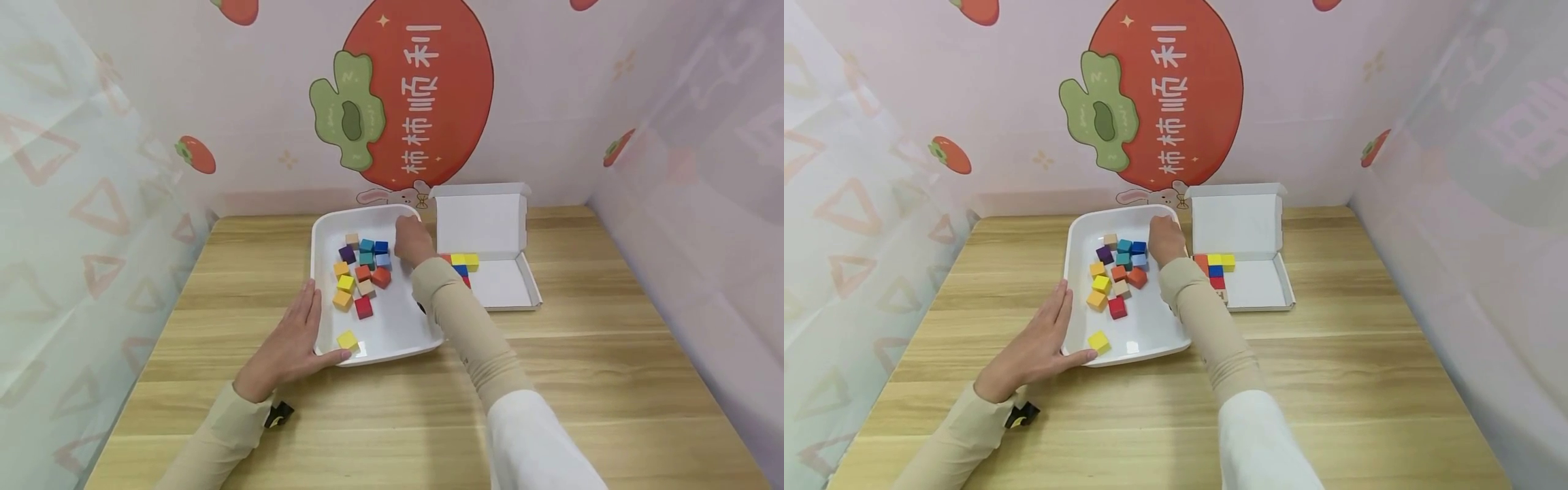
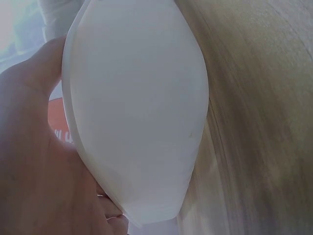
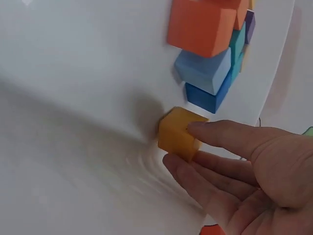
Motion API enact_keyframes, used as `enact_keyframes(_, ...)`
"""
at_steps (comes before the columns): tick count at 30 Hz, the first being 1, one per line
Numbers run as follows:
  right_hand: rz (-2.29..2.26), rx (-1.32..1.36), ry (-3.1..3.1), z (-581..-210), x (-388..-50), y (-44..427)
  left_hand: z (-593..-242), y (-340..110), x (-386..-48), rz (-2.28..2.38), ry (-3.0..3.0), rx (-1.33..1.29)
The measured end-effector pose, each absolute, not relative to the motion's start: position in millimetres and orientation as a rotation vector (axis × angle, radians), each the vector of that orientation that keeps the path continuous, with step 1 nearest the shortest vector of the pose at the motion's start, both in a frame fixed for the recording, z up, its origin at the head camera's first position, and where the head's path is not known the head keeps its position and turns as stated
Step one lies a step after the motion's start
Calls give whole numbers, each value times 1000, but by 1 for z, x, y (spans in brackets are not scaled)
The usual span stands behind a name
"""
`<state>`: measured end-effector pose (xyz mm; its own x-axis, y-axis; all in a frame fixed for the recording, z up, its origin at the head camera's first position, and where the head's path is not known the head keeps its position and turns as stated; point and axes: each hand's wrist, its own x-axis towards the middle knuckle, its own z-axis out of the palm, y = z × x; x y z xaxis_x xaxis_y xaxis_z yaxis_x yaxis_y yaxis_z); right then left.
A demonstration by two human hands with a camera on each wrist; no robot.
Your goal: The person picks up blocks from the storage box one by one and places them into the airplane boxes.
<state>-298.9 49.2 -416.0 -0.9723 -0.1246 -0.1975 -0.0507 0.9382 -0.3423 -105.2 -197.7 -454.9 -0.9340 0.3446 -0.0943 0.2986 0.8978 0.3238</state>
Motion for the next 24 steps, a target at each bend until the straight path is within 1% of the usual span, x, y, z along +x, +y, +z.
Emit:
enact_keyframes(3,-505,-157,2880,-407,-298,50,-455,-197,-104,462,2921,503)
enact_keyframes(8,-493,-239,2870,-380,-295,58,-454,-196,-104,467,2928,508)
enact_keyframes(14,-425,-247,2808,-348,-285,74,-453,-197,-106,460,2923,502)
enact_keyframes(18,-476,-252,2780,-338,-272,90,-453,-196,-106,452,2927,501)
enact_keyframes(24,-538,-368,2789,-333,-253,128,-454,-197,-105,462,2925,509)
